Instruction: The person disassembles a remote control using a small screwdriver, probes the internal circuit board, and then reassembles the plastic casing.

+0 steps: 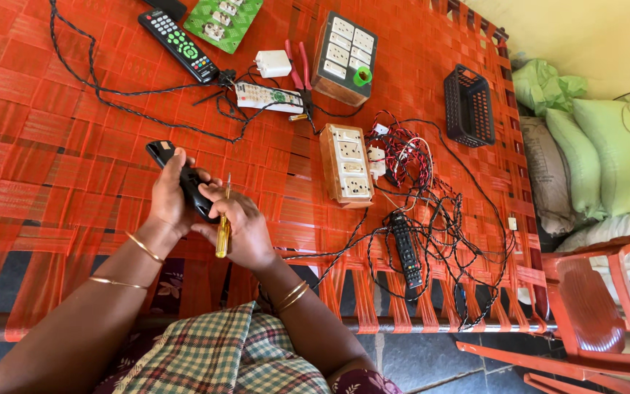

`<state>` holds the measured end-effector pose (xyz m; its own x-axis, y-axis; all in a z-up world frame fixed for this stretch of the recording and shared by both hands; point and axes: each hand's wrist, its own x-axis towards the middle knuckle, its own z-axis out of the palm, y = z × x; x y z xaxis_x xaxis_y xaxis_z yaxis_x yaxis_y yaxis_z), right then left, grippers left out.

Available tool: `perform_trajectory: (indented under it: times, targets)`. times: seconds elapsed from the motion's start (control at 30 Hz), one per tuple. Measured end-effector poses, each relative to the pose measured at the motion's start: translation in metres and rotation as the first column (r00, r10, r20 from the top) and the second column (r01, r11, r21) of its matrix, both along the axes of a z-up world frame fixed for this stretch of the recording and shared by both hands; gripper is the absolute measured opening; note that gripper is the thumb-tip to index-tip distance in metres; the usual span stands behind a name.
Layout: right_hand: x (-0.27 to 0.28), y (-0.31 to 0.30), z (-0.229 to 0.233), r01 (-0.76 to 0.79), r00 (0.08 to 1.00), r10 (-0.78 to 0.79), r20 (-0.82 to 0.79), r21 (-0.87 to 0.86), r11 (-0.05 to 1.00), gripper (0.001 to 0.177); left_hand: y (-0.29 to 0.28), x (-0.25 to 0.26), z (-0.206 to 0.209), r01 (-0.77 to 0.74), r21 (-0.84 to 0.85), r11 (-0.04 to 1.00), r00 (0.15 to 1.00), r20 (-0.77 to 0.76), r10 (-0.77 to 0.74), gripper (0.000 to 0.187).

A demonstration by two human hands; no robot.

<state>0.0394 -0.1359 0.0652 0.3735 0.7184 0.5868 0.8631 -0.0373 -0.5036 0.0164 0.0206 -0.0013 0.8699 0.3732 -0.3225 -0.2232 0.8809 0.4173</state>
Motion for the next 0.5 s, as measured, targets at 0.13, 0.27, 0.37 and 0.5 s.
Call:
perform_trajectory:
  times: [0.13,0.27,0.37,0.5]
  targets:
    - [-0.001,-0.002,-0.005,0.067,0.994,-0.069,-0.08,-0.033,0.997,0.046,-0.004,-0.001,0.009,-0.006,0.059,0.998,0.999,-0.047,0.008,0.036]
    - [-0.003,-0.001,-0.001,0.08,0.992,-0.081,-0.096,-0.011,0.997,0.04,-0.007,-0.002,0.017,-0.006,0.087,0.996,0.99,-0.139,0.018,0.035]
    - [-0.004,-0.001,0.007,0.088,0.995,-0.088,0.038,0.006,0.996,0.036,-0.009,-0.001,0.017,-0.017,0.093,0.996,0.987,-0.16,0.032,0.03]
    - [-0.007,-0.001,0.015,0.09,0.987,-0.081,0.139,-0.061,0.994,0.031,-0.009,0.002,0.01,-0.037,0.069,0.997,0.975,-0.216,0.051,0.025]
